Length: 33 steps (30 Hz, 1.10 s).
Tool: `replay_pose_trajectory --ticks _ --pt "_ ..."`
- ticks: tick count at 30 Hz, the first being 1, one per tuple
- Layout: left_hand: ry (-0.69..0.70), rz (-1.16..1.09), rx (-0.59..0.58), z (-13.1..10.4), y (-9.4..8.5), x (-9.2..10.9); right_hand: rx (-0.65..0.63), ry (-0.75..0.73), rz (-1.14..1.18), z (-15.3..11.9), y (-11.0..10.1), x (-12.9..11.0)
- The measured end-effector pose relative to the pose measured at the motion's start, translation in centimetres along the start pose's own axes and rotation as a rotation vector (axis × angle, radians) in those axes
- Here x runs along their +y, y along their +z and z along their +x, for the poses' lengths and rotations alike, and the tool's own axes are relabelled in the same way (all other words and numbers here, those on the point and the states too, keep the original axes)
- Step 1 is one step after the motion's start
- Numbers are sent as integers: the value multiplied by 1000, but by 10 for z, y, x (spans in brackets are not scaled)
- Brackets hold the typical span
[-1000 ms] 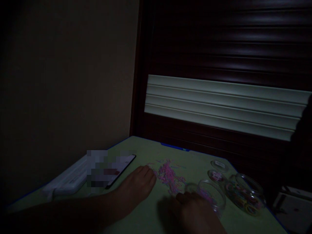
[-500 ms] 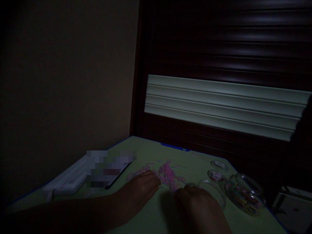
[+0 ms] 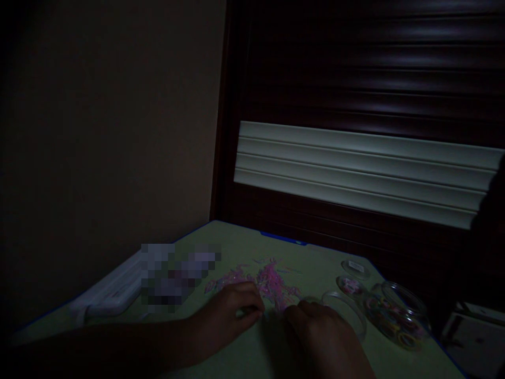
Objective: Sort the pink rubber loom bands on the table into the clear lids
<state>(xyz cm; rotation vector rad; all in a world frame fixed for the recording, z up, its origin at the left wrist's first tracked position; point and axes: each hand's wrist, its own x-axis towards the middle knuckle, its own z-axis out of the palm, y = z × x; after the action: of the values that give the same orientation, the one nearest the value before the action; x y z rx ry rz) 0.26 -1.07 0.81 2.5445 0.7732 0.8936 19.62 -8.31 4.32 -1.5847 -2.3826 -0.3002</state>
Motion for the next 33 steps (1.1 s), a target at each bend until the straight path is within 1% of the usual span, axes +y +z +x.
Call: replay_pose_trajectory --ticks 7,15,23,27,33 --pt "27 -35 18 -1 -1 2 51 -37 -4 -1 5 2" --pt "53 -24 -5 -2 0 5 38 -58 -7 -1 1 -2" --pt "103 -30 -5 -4 1 4 7 -72 -18 1 6 -6" --pt "106 -27 -22 -4 2 5 -56 -75 -19 3 9 -8" --pt "150 -41 -31 -3 -1 9 -19 -88 -42 2 17 -6"
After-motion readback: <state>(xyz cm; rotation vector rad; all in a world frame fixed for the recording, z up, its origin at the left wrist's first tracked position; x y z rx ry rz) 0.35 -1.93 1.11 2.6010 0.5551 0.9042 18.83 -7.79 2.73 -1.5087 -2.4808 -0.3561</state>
